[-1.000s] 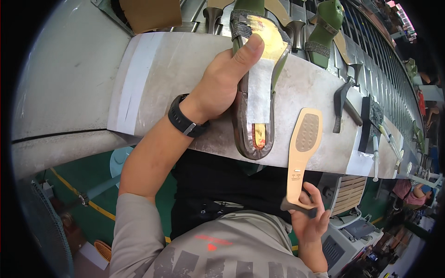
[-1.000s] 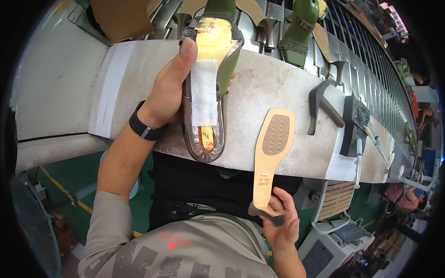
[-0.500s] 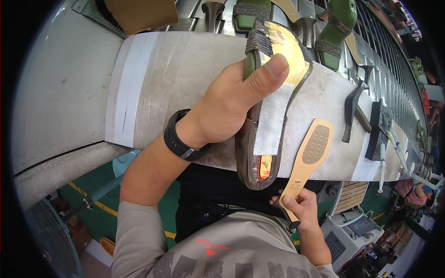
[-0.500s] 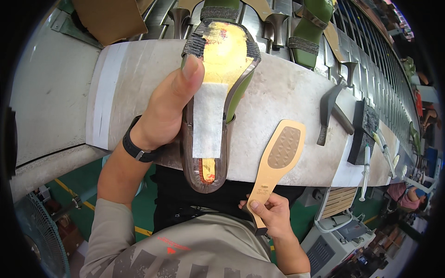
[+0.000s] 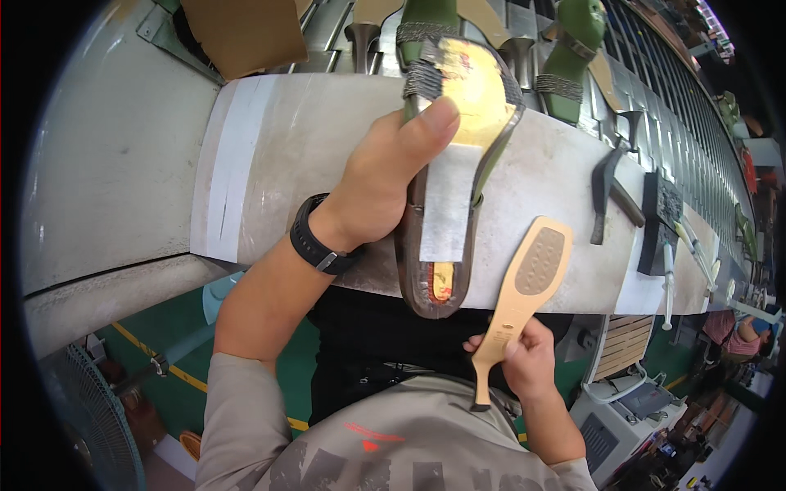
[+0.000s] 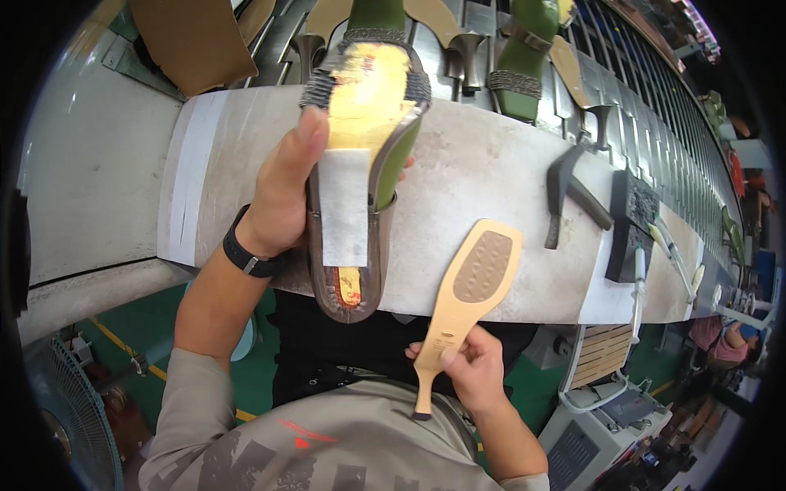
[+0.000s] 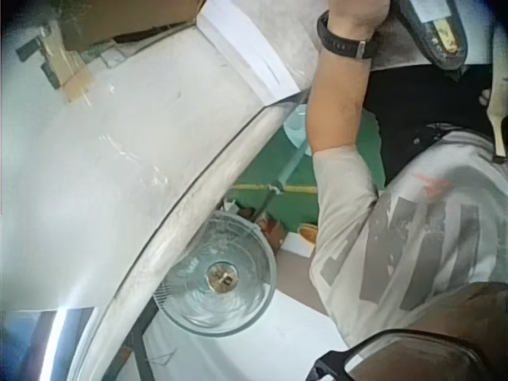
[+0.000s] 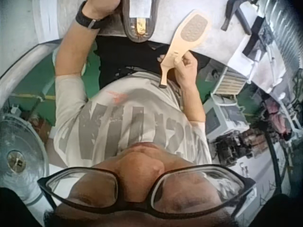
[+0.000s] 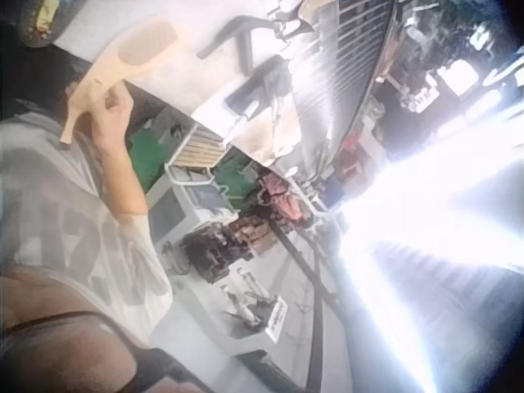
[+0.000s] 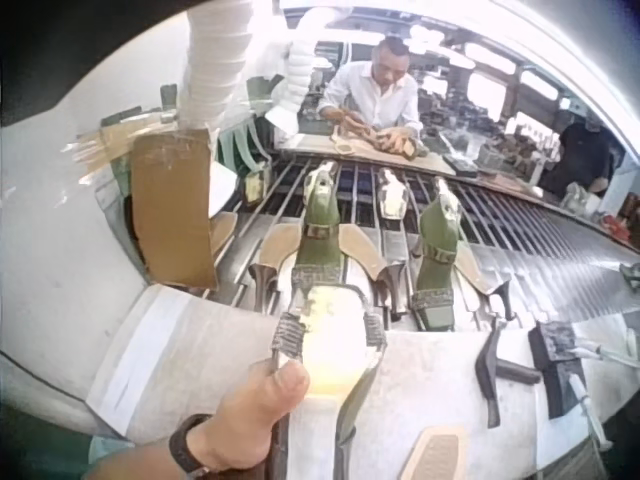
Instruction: The person uses a hammer to secure the edges of a green high-heeled shoe upper and then aligns and presses a matching sole component onto the bottom of the shoe.
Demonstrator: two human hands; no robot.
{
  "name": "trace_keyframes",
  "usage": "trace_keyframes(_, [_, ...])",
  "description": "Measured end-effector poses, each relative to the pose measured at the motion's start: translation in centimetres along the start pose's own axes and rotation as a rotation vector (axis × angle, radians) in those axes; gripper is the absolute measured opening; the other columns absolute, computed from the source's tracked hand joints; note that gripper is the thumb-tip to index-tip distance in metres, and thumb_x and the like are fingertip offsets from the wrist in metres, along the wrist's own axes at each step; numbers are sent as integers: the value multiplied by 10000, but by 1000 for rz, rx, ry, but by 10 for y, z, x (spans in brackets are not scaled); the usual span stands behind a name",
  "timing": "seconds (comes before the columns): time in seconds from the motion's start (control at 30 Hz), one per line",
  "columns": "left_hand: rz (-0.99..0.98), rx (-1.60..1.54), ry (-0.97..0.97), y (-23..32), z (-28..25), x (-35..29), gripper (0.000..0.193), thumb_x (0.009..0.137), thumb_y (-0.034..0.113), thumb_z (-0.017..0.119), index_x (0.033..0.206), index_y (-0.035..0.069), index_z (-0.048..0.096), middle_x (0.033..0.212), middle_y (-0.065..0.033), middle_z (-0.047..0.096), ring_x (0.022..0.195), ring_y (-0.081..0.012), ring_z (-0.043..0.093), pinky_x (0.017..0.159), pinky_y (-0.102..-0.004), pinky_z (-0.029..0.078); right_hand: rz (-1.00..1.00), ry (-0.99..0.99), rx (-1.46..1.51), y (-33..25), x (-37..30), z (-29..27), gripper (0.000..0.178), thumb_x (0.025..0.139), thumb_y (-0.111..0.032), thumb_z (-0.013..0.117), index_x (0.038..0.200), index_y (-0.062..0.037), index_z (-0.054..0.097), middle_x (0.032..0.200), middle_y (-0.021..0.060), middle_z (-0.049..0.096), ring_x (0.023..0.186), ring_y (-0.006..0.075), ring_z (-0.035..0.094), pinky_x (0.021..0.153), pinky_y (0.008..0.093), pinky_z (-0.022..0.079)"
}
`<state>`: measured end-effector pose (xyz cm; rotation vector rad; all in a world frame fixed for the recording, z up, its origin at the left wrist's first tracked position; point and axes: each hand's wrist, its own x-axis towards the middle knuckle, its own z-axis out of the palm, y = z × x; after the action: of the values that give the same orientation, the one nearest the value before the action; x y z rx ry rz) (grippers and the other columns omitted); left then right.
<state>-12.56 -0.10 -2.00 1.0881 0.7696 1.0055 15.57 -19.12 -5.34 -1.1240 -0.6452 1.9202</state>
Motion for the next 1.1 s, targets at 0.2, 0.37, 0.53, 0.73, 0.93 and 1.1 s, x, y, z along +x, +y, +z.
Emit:
trace_keyframes(0.2, [402, -111, 5, 20, 22, -14, 1109, 838, 627, 782, 1605, -14, 301, 1411, -299, 601, 1308, -351, 622, 1114, -436, 505, -310, -30, -66, -36, -5, 13, 318, 1039, -171, 657, 1161, 123, 664, 1083, 294, 743, 931, 371, 780, 863, 514, 654])
trace_keyframes(0.37, [253, -146, -9, 76, 53, -26, 837, 907, 291, 725, 1589, -2, 338, 1383, -343, 596, 1281, -355, 642, 1069, -463, 547, -390, -52, -114, -63, -13, 43, 474, 1038, -354, 682, 1165, 101, 649, 1048, 316, 737, 869, 370, 781, 771, 481, 663])
trace_keyframes(0.53, [293, -87, -72, 95, 82, -46, 703, 959, 152, 678, 1569, -12, 371, 1354, -272, 652, 1251, -324, 662, 1076, -453, 540, -475, -279, -223, -95, -17, 81, 352, 1065, -190, 617, 1218, 127, 634, 1042, 250, 738, 912, 307, 765, 810, 448, 659])
trace_keyframes(0.73, [338, 19, -97, 90, 92, -60, 576, 1047, 290, 646, 1502, -23, 480, 1393, -242, 646, 1317, -323, 629, 1102, -470, 521, -327, -344, -131, -101, -7, 110, 215, 1074, -77, 559, 1130, 78, 697, 1020, 157, 757, 893, 184, 741, 776, 338, 634])
trace_keyframes(0.93, [363, -187, -159, 83, 88, -62, 831, 976, 559, 699, 1481, -64, 481, 1406, -275, 621, 1338, -349, 609, 1084, -461, 537, -522, -396, -457, -93, 8, 98, 344, 1093, -221, 574, 1225, 83, 670, 1113, 153, 741, 948, 190, 720, 802, 332, 603])
trace_keyframes(1.1, [294, -9, -104, 88, 93, -67, 1002, 818, 595, 837, 1478, -71, 483, 1388, -275, 630, 1327, -334, 616, 1069, -451, 547, -576, -347, -426, -92, 5, 103, 247, 1078, -189, 622, 1058, 32, 732, 935, 63, 732, 781, 100, 639, 678, 276, 518])
